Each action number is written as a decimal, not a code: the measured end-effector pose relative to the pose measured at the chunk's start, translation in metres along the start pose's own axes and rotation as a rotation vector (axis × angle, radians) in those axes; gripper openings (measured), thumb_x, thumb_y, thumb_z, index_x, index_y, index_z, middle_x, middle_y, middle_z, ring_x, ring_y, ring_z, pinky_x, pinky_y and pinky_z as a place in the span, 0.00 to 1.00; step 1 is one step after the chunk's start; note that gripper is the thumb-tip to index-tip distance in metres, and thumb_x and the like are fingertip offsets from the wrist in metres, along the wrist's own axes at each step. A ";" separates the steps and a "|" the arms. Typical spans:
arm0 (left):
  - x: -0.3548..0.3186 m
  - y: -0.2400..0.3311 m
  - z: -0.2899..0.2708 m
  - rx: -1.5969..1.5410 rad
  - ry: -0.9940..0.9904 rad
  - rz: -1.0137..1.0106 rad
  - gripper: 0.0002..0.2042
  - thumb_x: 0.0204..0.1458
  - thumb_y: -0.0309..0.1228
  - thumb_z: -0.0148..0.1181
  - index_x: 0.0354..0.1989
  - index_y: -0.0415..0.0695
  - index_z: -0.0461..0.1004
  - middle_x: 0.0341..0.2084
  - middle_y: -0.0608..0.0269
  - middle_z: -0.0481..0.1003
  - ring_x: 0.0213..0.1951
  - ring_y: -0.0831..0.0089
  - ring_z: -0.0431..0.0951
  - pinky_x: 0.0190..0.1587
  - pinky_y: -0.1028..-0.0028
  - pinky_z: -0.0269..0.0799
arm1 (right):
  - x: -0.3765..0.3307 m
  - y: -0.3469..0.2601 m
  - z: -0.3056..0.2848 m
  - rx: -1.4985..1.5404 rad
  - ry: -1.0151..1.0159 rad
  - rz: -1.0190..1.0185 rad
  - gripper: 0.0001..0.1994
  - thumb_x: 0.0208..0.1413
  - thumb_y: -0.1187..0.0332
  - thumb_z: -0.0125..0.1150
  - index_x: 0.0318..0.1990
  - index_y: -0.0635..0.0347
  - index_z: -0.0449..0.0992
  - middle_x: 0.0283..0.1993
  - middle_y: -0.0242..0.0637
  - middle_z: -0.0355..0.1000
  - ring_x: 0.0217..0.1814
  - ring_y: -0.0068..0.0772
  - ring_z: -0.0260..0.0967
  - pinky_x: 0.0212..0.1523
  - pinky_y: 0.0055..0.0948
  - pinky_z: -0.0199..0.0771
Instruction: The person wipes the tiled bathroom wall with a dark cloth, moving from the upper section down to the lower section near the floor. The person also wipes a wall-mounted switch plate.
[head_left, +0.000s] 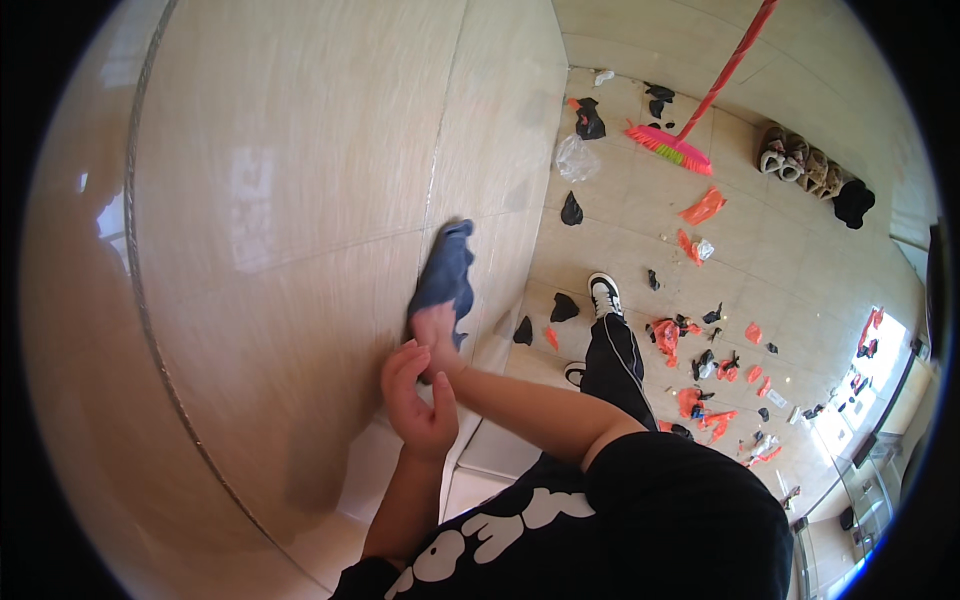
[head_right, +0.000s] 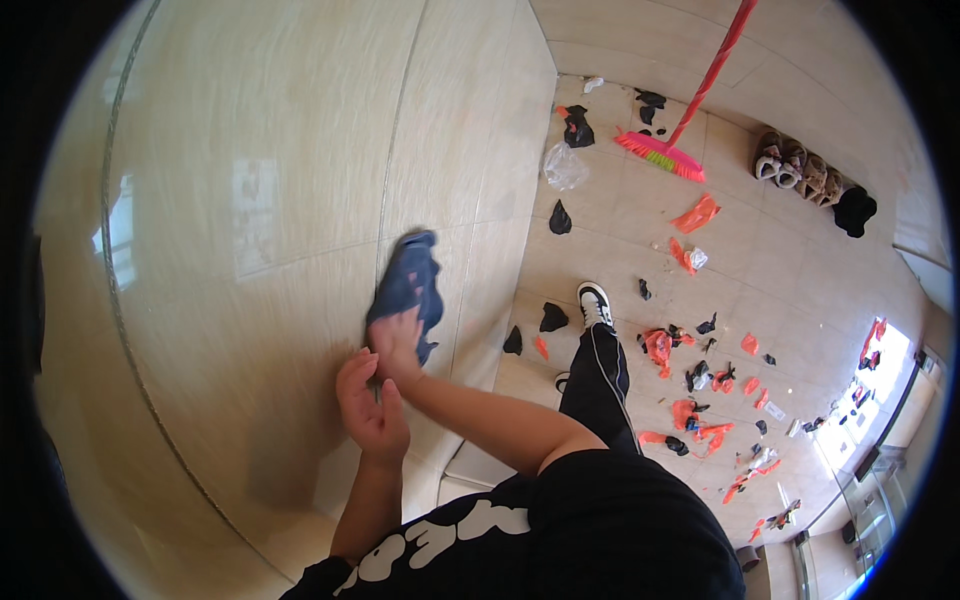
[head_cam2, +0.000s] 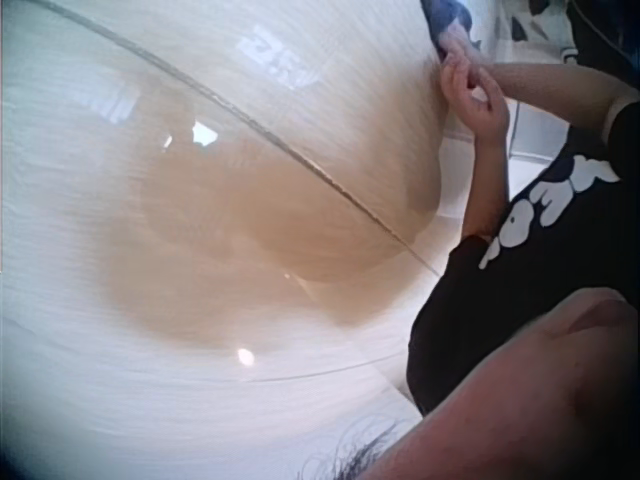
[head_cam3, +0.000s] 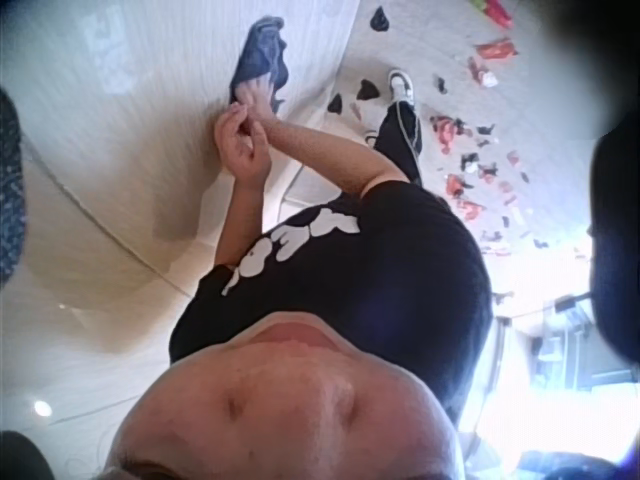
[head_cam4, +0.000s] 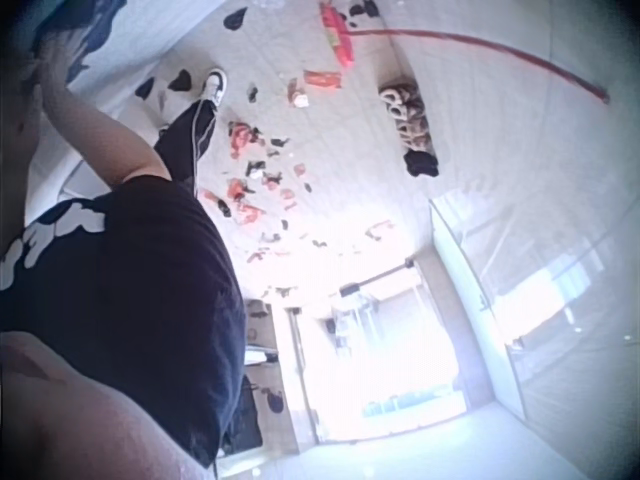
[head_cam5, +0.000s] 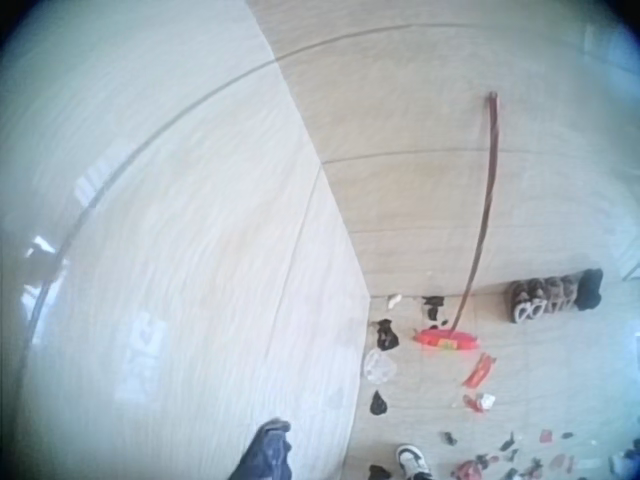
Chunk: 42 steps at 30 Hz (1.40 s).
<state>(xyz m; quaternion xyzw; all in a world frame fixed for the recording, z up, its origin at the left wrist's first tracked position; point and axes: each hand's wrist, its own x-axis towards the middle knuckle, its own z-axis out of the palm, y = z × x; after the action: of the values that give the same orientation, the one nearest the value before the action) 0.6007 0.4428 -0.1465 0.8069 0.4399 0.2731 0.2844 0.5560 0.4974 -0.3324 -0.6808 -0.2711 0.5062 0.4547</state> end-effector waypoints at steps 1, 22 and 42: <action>0.005 0.002 0.001 0.011 -0.008 0.023 0.15 0.53 0.18 0.51 0.51 0.34 0.67 0.52 0.49 0.66 0.56 0.58 0.67 0.63 0.62 0.58 | -0.012 -0.033 -0.015 -0.068 0.037 -0.133 0.32 0.59 0.57 0.47 0.70 0.52 0.50 0.77 0.52 0.30 0.78 0.62 0.23 0.62 0.75 0.38; 0.058 -0.004 0.044 0.007 -0.070 -0.025 0.15 0.53 0.18 0.53 0.50 0.35 0.68 0.50 0.50 0.67 0.55 0.61 0.67 0.62 0.64 0.58 | 0.118 0.118 -0.029 0.615 0.247 0.593 0.33 0.61 0.48 0.35 0.66 0.62 0.48 0.73 0.40 0.45 0.75 0.43 0.40 0.71 0.35 0.42; 0.081 0.028 0.039 -0.050 0.098 0.195 0.14 0.52 0.17 0.50 0.48 0.37 0.67 0.51 0.49 0.66 0.54 0.60 0.66 0.58 0.64 0.61 | 0.087 -0.123 -0.117 0.049 0.316 -0.502 0.31 0.57 0.61 0.49 0.69 0.55 0.56 0.76 0.48 0.36 0.78 0.59 0.27 0.66 0.71 0.33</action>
<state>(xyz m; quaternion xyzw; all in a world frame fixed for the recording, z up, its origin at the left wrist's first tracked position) 0.6811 0.4917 -0.1381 0.8241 0.3658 0.3495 0.2547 0.7068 0.5835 -0.2526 -0.6519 -0.3444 0.2719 0.6185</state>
